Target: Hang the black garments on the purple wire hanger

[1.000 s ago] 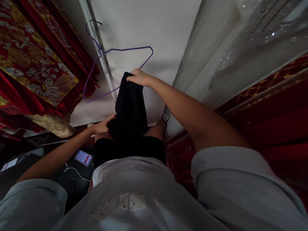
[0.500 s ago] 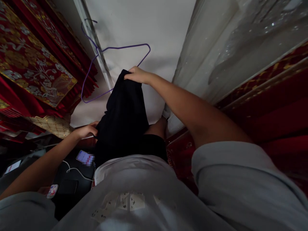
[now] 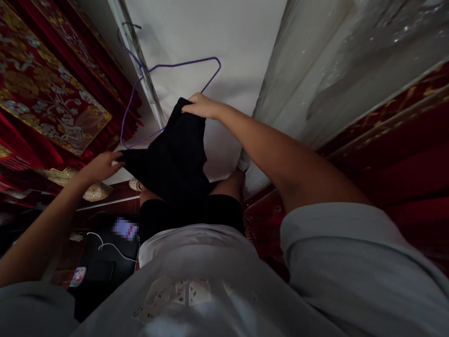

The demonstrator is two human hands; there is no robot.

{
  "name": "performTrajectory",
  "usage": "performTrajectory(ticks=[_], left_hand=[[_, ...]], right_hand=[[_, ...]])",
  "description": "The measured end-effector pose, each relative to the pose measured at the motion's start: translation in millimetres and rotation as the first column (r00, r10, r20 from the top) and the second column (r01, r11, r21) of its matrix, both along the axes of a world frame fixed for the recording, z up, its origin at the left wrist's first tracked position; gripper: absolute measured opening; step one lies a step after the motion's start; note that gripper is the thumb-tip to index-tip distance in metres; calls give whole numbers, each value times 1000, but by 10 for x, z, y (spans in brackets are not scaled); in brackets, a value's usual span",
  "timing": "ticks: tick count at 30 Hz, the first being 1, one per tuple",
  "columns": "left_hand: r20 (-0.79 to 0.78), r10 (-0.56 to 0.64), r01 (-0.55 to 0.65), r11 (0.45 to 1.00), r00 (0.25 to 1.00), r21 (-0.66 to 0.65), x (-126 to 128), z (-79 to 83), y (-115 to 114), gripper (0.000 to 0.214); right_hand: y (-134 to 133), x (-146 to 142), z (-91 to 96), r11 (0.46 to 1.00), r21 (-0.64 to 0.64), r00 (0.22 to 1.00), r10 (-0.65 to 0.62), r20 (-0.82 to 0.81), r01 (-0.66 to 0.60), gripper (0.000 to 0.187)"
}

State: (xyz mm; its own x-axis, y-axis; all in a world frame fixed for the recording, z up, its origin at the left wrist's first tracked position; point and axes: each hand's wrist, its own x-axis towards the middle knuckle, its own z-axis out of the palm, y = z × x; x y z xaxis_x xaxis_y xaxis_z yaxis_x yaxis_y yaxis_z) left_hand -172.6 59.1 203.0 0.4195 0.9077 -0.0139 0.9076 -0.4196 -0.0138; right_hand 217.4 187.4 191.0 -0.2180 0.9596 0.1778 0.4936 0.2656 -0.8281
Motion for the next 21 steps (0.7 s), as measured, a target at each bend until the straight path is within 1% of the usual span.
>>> performTrajectory(ticks=[2,3,5,6,8,9,11,13,14,16,17,18,19,20,21], left_hand=[[-19,-47,49,988,999,150,71,232,-5,14],[-3,-60,59,976,998,207,133,337,-10,11],[90,-85,55,956,992,289,284,496,10,10],[163,-102,45,946,981,320,366,543,47,8],[332,-137,9,933,933,361,519,572,190,3],[418,-154,-13,929,895,369,584,560,292,8],[560,-176,-45,933,809,358,679,515,528,19],[644,-173,-44,951,745,307,716,482,754,25],[663,-159,-32,963,732,266,711,481,845,27],[669,-109,-17,984,736,179,667,517,961,31],[662,-78,-23,990,745,142,633,550,986,32],[654,-49,-32,993,755,112,597,586,994,32],[647,-28,-43,995,762,93,562,622,990,30],[642,-11,-58,995,767,86,530,653,979,27],[644,0,-75,993,765,88,503,676,967,23]], right_hand=[[22,13,1,999,30,1000,-18,21,18,22],[22,11,3,999,43,999,-30,32,29,22],[0,-15,5,997,61,997,-61,54,57,22],[-22,-42,5,996,63,996,-70,61,66,21],[-85,-109,1,996,58,996,-72,57,69,20],[-122,-140,-1,996,57,996,-69,50,66,18],[-196,-166,3,995,89,998,-53,43,49,14],[-253,-110,26,980,192,998,-58,39,50,6],[-269,-46,44,962,261,996,-85,27,75,9],[-262,141,90,898,398,982,-185,-47,188,23],[-238,254,116,858,443,965,-242,-102,262,27],[-206,369,141,827,454,944,-292,-156,331,27],[-169,479,165,818,436,926,-324,-193,376,23],[-135,578,191,835,404,927,-320,-194,373,17],[-114,660,218,869,357,937,-297,-182,344,11]])
